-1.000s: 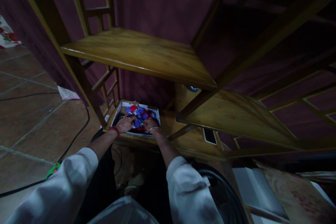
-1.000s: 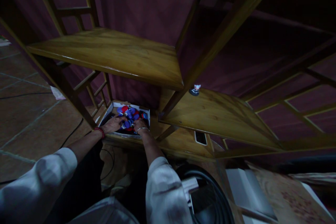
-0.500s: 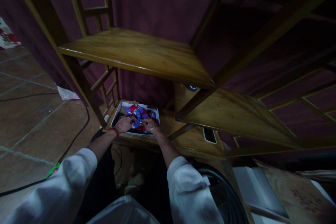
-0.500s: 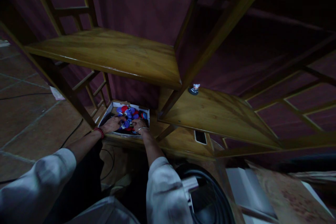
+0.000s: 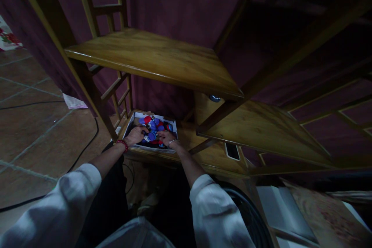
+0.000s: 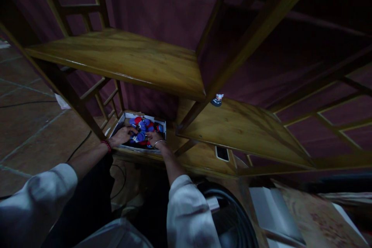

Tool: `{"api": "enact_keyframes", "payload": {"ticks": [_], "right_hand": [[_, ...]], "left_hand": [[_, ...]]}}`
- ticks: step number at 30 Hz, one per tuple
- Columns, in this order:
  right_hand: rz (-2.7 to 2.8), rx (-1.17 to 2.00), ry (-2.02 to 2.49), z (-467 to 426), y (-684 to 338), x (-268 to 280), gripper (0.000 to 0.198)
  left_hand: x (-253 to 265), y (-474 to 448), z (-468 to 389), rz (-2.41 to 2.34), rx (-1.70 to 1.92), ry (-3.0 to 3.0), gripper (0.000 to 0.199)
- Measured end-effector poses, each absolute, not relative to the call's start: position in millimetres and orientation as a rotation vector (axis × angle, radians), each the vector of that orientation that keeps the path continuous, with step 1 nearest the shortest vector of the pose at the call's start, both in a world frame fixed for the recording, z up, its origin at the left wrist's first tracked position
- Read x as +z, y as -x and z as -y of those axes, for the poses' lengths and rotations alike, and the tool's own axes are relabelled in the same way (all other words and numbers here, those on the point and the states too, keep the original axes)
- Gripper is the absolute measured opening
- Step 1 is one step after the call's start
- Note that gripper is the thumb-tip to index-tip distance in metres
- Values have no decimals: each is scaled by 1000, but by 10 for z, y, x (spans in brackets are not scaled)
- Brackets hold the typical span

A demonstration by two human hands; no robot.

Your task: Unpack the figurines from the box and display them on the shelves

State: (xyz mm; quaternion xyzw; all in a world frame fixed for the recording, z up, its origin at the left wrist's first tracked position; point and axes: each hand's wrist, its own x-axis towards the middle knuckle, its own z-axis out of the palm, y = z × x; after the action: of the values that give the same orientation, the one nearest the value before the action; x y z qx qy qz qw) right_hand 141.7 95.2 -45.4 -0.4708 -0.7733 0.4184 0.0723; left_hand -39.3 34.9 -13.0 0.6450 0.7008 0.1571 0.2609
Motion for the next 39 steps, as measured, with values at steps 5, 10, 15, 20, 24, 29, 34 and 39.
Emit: {"api": "enact_keyframes", "payload": {"ticks": [5,10,15,20,24,29,34,39], "right_hand": [[2497,1279,1462,-964,-1489,-345,45],[2714,1233,1267,-961,-1544,-330,65],[2925,848,1071,-945,-1539,-397,70],[2929,790,1102,-893,-1537,-389,71],[2898,809,1103,-839,-1548,-317,68],[2826,790,1121,-778,-1568,-285,60],[2764,825,1124,-744,-1592,-324,54],[2679,830,1138,-689,-1626,-381,48]], "left_hand": [[-153,483,-373,-1868,483,-1827,33],[-254,562,-385,-1756,416,-1952,27],[-289,539,-327,-1624,316,-2106,20],[-235,475,-202,-1670,314,-2132,17],[-186,431,-119,-1832,287,-2115,21],[-162,408,-70,-2095,241,-2031,28],[-105,382,-21,-2223,236,-1897,30],[-59,377,18,-2319,346,-1765,29]]}}
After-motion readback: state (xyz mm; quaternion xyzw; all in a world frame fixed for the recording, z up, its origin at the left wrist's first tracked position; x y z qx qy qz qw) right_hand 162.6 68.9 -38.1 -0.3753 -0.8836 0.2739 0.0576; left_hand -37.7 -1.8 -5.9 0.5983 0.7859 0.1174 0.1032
